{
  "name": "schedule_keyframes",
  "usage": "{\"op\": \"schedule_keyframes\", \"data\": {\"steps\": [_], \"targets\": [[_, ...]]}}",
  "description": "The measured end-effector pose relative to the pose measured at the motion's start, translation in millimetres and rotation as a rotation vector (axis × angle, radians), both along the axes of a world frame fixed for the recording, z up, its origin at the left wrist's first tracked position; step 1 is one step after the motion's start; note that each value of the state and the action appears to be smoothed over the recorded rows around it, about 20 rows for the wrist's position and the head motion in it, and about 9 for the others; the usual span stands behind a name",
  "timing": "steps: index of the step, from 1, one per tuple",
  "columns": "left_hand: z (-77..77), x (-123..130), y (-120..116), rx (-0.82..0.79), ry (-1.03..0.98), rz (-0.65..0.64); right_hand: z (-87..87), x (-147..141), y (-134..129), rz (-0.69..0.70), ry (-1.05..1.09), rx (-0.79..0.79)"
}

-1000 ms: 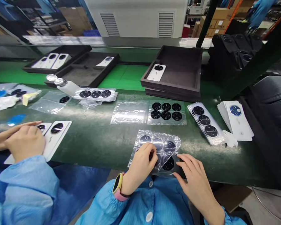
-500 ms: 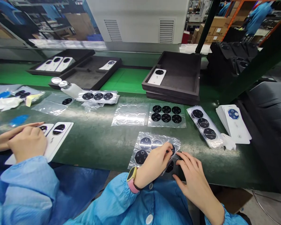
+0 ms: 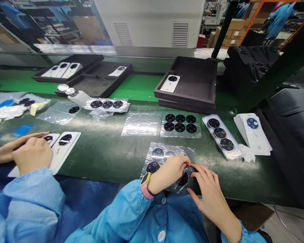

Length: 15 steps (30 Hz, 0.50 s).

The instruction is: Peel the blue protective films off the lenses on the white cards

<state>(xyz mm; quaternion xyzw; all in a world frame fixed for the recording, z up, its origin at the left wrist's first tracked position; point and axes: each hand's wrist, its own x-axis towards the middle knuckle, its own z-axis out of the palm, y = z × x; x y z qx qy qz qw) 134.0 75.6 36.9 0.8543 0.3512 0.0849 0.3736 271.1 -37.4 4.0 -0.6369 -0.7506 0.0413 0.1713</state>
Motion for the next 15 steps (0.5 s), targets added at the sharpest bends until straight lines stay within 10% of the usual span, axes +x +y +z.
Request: {"op": "schedule_keyframes", "data": {"steps": [15], "targets": [[2.7,-2.7,8.0,-0.018,-0.061,-0.097,7.7,9.7,5.5,0.018,-0.034,-0.001]]}}
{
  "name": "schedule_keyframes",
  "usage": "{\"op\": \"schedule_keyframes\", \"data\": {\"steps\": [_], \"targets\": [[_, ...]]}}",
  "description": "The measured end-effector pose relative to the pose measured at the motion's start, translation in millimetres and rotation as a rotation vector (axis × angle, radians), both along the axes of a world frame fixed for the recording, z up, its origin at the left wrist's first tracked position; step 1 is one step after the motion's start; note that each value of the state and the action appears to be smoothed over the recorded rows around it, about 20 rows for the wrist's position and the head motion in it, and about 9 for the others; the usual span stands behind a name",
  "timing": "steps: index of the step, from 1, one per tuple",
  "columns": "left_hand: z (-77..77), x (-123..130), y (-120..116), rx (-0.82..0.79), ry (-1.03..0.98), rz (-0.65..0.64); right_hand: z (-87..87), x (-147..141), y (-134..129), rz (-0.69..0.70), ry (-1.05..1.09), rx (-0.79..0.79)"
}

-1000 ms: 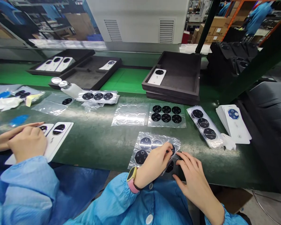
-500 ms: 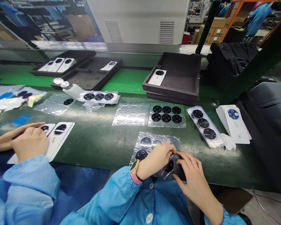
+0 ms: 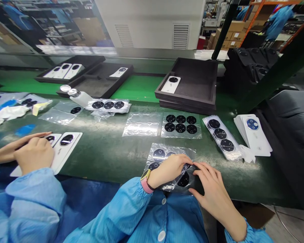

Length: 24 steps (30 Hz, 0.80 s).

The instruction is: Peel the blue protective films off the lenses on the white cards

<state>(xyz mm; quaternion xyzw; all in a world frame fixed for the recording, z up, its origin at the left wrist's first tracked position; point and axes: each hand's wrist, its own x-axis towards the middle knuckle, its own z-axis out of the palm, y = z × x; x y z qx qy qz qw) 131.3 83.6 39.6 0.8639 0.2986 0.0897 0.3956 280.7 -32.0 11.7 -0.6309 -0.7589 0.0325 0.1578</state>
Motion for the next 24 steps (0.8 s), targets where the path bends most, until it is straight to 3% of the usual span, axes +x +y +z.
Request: {"op": "schedule_keyframes", "data": {"steps": [13,24], "targets": [[-1.4,0.6,1.6,-0.004,0.067,0.007,-3.3,0.7,4.5,0.04,-0.051,0.159],[-5.7,-10.0,5.1,-0.024,0.038,0.026,-2.2,3.9,4.8,0.041,-0.112,0.117]]}}
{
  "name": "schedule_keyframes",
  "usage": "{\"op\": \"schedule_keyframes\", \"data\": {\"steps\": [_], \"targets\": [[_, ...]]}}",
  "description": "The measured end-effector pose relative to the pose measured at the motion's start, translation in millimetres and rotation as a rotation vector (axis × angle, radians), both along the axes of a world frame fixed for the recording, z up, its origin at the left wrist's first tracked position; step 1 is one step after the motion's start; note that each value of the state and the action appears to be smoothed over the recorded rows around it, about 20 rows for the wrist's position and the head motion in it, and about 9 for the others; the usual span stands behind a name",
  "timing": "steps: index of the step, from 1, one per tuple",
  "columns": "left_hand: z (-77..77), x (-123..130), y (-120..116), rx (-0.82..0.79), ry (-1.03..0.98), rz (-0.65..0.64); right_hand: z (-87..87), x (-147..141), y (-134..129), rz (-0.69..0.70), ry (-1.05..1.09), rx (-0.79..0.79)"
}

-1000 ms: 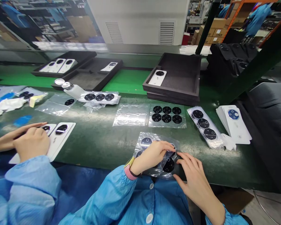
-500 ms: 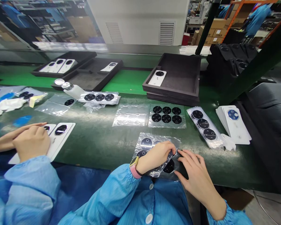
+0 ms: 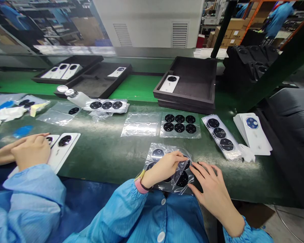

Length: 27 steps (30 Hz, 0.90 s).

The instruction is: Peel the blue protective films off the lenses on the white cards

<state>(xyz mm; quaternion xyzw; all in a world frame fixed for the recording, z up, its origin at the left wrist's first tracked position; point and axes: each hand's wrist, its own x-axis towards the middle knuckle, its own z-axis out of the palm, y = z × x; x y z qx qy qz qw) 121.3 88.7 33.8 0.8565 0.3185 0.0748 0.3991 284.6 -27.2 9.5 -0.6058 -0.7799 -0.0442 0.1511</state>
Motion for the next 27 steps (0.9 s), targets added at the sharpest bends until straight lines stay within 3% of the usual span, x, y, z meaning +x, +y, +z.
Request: {"op": "schedule_keyframes", "data": {"steps": [9,20,27], "targets": [[-1.5,-7.4,4.5,-0.008,-0.085,-0.005,6.7,0.5,4.7,0.011,-0.002,-0.116],[-7.6,-56.3,10.9,-0.008,-0.124,0.221,1.5,1.2,2.1,-0.017,0.024,-0.113],[-8.5,-59.9,2.4,-0.057,-0.18,0.31,-6.7,1.9,10.1,0.018,0.013,-0.144]]}}
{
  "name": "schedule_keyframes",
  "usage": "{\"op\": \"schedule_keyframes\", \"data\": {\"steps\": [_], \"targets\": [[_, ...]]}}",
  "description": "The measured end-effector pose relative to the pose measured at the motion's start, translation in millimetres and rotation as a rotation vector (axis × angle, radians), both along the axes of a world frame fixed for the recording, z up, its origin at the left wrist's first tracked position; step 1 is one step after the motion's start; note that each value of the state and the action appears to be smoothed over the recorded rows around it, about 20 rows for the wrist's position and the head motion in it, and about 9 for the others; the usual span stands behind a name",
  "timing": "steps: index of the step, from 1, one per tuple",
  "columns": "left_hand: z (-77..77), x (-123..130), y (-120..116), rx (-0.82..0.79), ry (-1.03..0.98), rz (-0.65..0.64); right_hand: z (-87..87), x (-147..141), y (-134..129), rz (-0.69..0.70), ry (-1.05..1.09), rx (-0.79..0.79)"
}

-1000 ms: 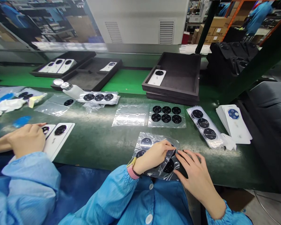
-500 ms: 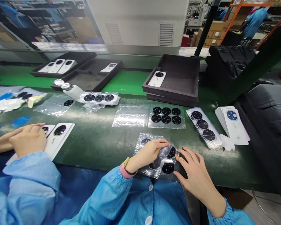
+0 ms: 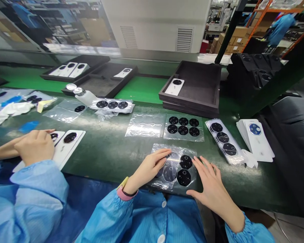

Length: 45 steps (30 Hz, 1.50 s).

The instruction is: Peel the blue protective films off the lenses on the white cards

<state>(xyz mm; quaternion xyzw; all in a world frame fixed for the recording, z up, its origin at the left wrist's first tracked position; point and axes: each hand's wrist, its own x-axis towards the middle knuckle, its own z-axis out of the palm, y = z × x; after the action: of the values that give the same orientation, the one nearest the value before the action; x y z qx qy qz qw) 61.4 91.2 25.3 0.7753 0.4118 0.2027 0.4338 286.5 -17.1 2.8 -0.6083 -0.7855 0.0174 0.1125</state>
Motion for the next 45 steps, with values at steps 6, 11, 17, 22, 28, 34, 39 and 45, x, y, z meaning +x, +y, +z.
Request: {"op": "schedule_keyframes", "data": {"steps": [6,11,17,22,28,34,39,45], "targets": [[-2.4,-13.2,3.7,-0.094,-0.058,0.059,-13.3,3.7,1.0,-0.043,-0.046,0.027],[7.0,-35.7,19.1,-0.065,-0.085,0.134,-11.9,13.1,-7.8,-0.083,-0.095,0.075],[18.8,-45.5,30.2,0.08,-0.134,0.27,-17.8,25.2,-20.1,-0.152,-0.11,0.109],[23.8,-43.9,31.1,0.136,-0.192,0.38,-22.2,32.6,-27.0,-0.243,-0.126,-0.047],[46.2,-49.7,50.3,0.196,-0.238,0.403,-22.6,35.9,-28.5,-0.205,-0.119,0.048],[75.2,-60.8,67.6,0.248,-0.242,0.412,-21.3,37.7,-27.9,-0.207,-0.128,0.052],[94.3,-71.6,71.2,0.359,-0.284,0.475,-24.4,44.4,-29.5,-0.214,-0.123,-0.003],[111.5,-67.4,64.5,0.387,-0.322,0.367,9.1,41.2,-15.2,-0.227,0.217,-0.021]]}}
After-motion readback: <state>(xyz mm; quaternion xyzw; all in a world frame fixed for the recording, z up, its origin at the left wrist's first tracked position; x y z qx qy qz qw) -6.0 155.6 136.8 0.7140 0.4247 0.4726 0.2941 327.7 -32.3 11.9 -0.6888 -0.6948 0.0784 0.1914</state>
